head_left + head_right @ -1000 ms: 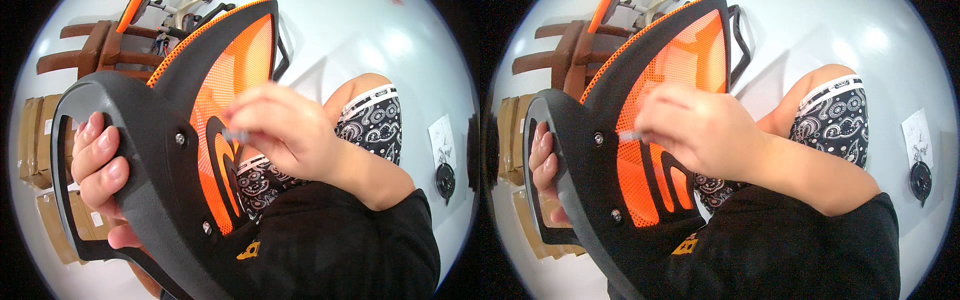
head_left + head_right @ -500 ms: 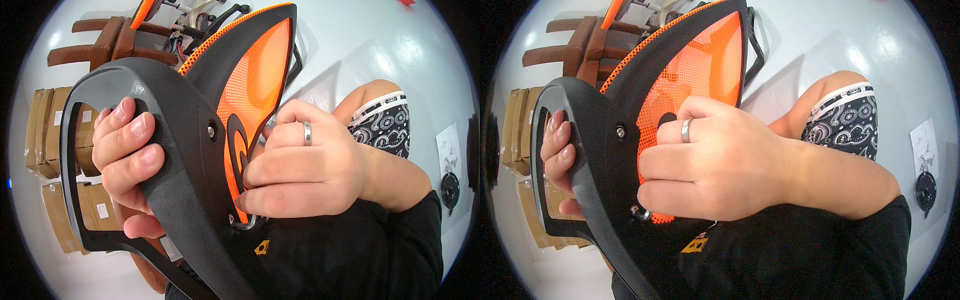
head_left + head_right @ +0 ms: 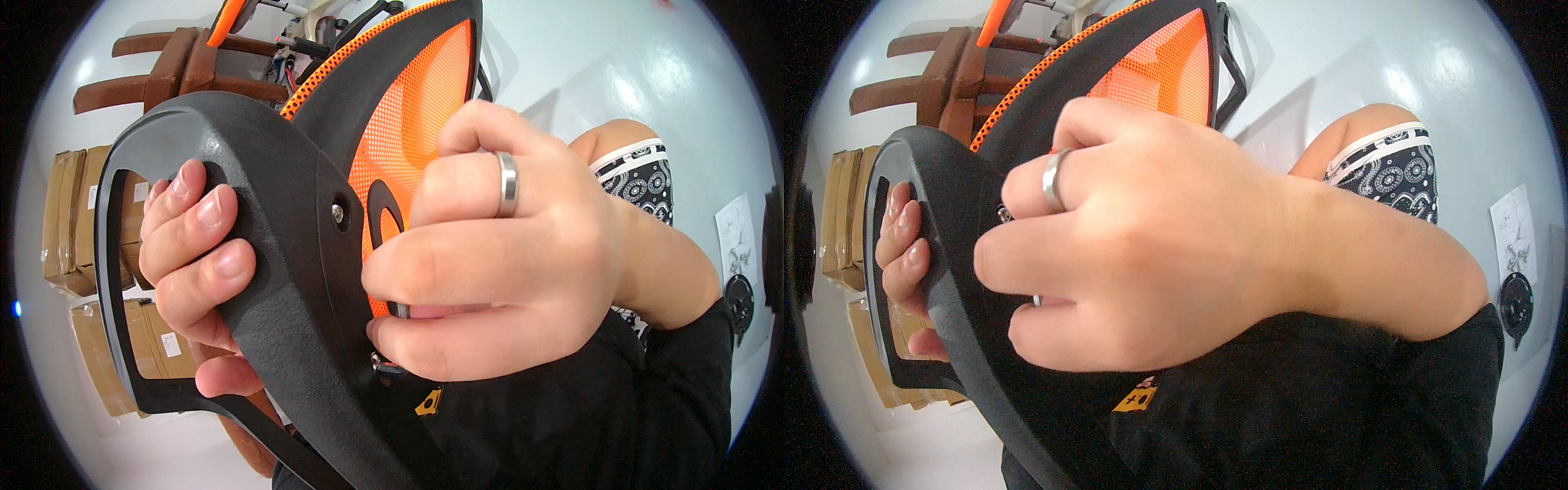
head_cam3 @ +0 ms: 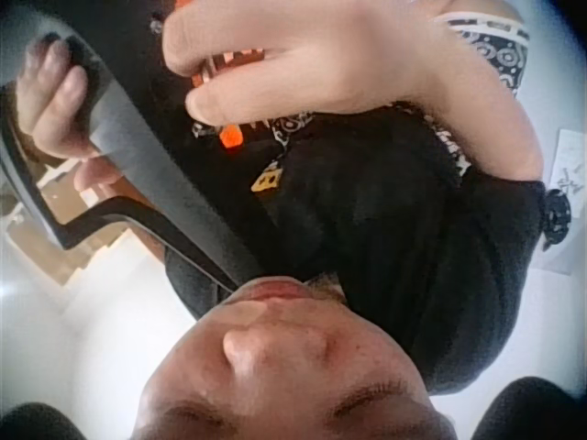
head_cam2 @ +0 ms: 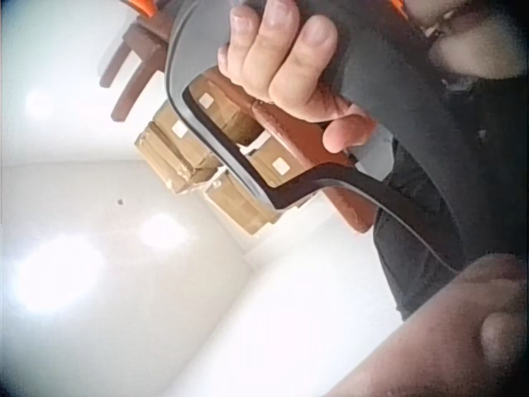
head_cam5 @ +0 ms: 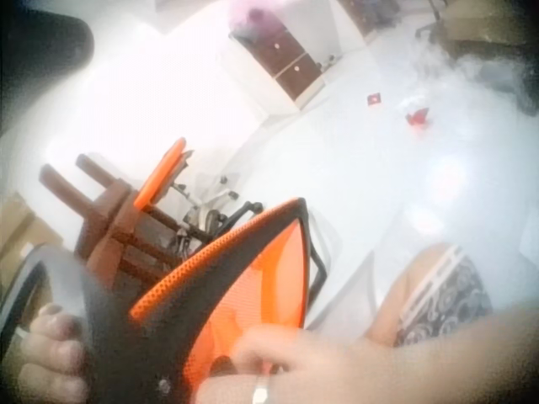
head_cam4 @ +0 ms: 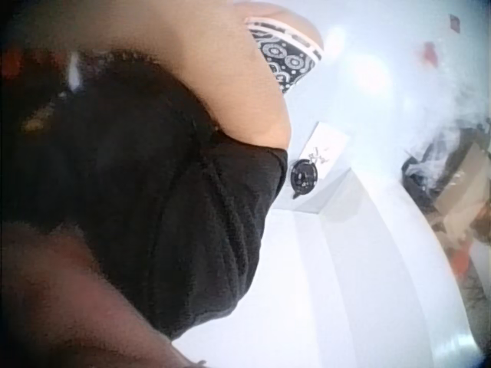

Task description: The person assembles an orange mesh office chair by attaching the backrest to the seat frame. They use an Allen key to tighten screws and secure the components together.

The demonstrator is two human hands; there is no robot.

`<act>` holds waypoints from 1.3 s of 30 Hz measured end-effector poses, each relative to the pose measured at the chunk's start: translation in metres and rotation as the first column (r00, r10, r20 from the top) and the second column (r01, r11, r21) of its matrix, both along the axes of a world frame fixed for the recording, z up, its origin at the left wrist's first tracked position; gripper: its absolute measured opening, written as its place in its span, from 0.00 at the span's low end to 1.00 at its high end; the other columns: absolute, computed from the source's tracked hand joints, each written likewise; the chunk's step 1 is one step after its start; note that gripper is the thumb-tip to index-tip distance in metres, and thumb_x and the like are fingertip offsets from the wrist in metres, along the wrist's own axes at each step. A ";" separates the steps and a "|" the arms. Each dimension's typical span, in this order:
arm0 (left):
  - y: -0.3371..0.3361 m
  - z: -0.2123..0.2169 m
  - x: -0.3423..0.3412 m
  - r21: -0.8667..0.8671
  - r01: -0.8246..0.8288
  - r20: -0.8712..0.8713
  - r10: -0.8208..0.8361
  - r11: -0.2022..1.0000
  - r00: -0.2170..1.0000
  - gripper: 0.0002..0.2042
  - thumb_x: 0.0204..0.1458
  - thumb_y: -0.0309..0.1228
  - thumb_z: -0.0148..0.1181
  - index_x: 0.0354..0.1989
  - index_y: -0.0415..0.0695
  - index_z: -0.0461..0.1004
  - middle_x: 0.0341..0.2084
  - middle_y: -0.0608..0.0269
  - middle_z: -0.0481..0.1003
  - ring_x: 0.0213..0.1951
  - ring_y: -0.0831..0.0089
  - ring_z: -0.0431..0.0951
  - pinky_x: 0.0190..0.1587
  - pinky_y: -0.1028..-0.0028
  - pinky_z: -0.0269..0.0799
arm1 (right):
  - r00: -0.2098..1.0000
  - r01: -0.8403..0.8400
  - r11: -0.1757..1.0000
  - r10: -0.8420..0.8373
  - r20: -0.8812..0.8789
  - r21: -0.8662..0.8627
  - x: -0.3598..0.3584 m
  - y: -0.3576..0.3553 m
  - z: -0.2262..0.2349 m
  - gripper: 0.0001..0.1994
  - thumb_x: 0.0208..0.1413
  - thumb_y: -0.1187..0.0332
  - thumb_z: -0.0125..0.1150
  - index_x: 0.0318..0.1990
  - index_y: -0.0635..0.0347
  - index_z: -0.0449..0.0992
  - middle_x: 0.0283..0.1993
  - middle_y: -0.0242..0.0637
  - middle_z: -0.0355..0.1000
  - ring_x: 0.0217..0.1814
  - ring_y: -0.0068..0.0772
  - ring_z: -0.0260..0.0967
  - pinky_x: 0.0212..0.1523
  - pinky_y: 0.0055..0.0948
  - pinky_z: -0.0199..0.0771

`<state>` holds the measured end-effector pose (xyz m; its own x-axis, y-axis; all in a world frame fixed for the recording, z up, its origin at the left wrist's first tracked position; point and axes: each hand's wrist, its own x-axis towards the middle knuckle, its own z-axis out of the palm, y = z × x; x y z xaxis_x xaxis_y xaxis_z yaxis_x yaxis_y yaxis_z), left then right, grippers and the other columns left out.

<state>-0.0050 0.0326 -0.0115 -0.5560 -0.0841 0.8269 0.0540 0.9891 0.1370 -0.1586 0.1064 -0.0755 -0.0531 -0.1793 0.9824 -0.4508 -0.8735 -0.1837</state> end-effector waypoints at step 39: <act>0.005 0.004 0.004 -0.012 -0.064 0.063 0.064 0.998 0.996 0.30 0.56 0.49 0.11 0.38 0.42 0.64 0.42 0.49 0.67 0.53 0.55 0.62 0.62 0.54 0.47 | 0.988 0.130 0.980 -0.141 0.066 0.150 0.041 0.012 -0.025 0.08 0.35 0.61 0.55 0.19 0.51 0.65 0.22 0.26 0.58 0.19 0.22 0.58 0.24 0.25 0.54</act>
